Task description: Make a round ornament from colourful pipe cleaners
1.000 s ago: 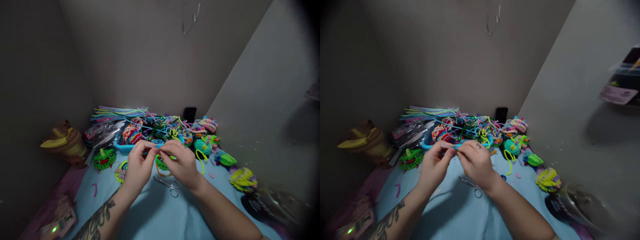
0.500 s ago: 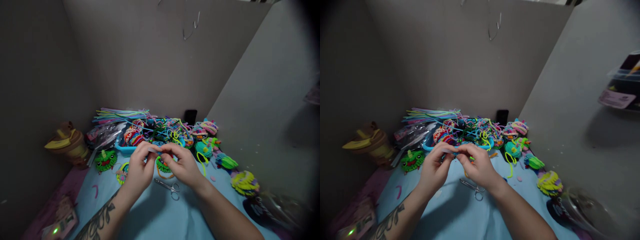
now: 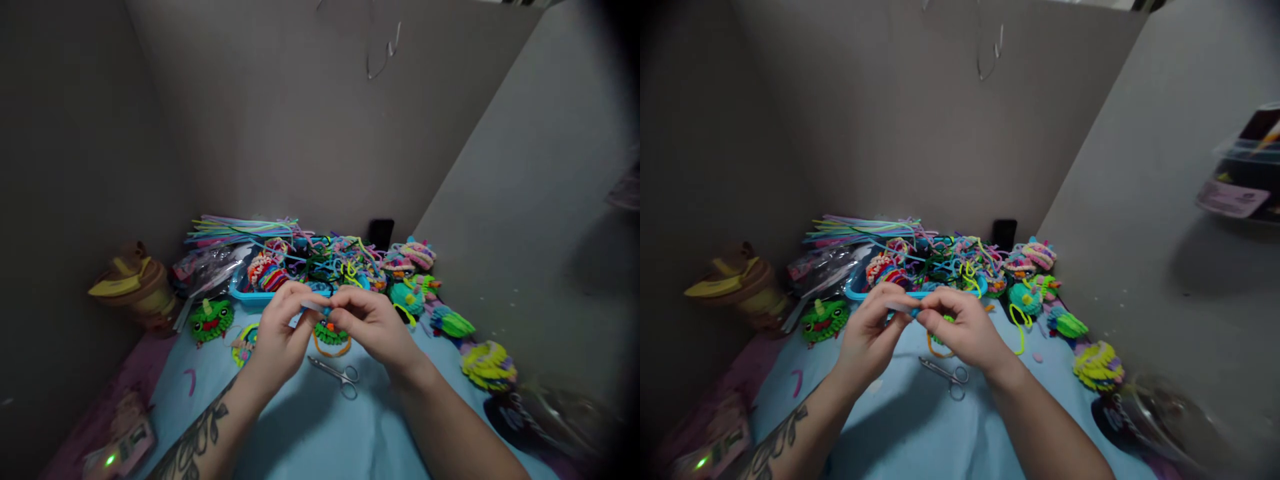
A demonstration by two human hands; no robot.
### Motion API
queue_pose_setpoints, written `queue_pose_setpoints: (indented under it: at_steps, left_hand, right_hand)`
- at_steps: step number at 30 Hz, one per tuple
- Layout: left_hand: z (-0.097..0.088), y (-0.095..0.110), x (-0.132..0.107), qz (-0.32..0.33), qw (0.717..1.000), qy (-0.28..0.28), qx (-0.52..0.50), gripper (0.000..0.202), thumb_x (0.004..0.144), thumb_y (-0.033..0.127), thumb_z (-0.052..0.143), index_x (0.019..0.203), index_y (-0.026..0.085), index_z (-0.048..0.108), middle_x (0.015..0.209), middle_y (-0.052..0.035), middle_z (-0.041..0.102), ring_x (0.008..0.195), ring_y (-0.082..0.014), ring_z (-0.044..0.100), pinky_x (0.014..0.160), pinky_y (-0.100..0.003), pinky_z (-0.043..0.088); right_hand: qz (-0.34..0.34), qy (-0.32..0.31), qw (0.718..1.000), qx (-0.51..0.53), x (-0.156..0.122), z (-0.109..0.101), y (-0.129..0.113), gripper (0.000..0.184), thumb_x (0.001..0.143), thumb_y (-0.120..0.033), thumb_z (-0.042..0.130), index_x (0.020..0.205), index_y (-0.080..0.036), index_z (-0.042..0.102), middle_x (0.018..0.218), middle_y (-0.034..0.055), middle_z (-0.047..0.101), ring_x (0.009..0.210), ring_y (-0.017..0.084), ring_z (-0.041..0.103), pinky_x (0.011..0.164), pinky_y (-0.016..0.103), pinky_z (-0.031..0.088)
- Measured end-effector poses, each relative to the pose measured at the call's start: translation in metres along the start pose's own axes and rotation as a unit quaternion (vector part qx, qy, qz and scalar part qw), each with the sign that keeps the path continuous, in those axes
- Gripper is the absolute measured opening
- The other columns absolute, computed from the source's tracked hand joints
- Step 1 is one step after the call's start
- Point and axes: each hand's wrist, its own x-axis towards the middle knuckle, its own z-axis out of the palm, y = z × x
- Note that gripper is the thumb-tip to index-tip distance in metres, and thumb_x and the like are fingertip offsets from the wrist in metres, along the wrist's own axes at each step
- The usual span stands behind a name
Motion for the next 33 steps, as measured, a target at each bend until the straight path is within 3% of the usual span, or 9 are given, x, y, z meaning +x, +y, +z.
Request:
queue_pose_setpoints:
  at_steps: [5,10,16,24,33]
  left_hand:
    - [-0.001,0.0,0.003,-0.029,0.999,0.02,0.024,0.009,0.083,0.016,0.058,0.09,0.02,0.064,0.085,-0.0023,0.063,0.08,-0.0137,0.057,0.071,-0.025,0.045]
    - [-0.002,0.003,0.003,0.002,0.997,0.02,0.068,0.006,0.083,0.015,0.058,0.083,0.018,0.063,0.081,-0.0018,0.063,0.078,-0.0128,0.058,0.072,-0.024,0.046]
    - [-0.003,0.009,0.003,-0.014,0.996,0.01,0.089,0.009,0.085,0.015,0.055,0.086,0.019,0.063,0.083,-0.0021,0.063,0.08,-0.0129,0.057,0.072,-0.024,0.045]
    - [0.0,0.014,0.004,-0.096,0.994,0.007,0.047,0.008,0.084,0.019,0.056,0.082,0.018,0.064,0.08,-0.0013,0.064,0.074,-0.0123,0.058,0.066,-0.022,0.045]
    - [0.004,0.012,0.003,-0.194,0.98,0.015,-0.037,0.01,0.08,0.025,0.06,0.079,0.017,0.066,0.079,-0.0027,0.065,0.072,-0.0139,0.06,0.063,-0.024,0.047]
  right_hand:
    - [0.025,0.026,0.998,0.051,0.001,0.001,-0.001,0.019,0.08,-0.036,0.062,0.079,-0.018,0.063,0.069,0.0001,0.056,0.058,0.01,0.049,0.052,0.021,0.04]
    - [0.023,0.059,0.997,0.049,0.002,0.002,-0.003,0.019,0.079,-0.036,0.063,0.076,-0.017,0.062,0.065,-0.0011,0.053,0.057,0.01,0.048,0.051,0.021,0.039]
    - [-0.049,0.111,0.991,-0.06,0.0,0.004,-0.001,0.009,0.082,-0.027,0.059,0.078,-0.019,0.063,0.072,0.0001,0.057,0.064,0.012,0.053,0.057,0.023,0.043]
    - [-0.174,0.173,0.947,-0.209,-0.001,0.009,-0.005,0.008,0.084,-0.015,0.055,0.082,-0.019,0.061,0.074,0.001,0.062,0.069,0.013,0.057,0.063,0.025,0.045]
    - [-0.228,0.201,0.907,-0.292,-0.003,0.011,0.004,0.008,0.084,-0.013,0.057,0.087,-0.019,0.061,0.077,0.0027,0.064,0.074,0.015,0.059,0.067,0.028,0.049]
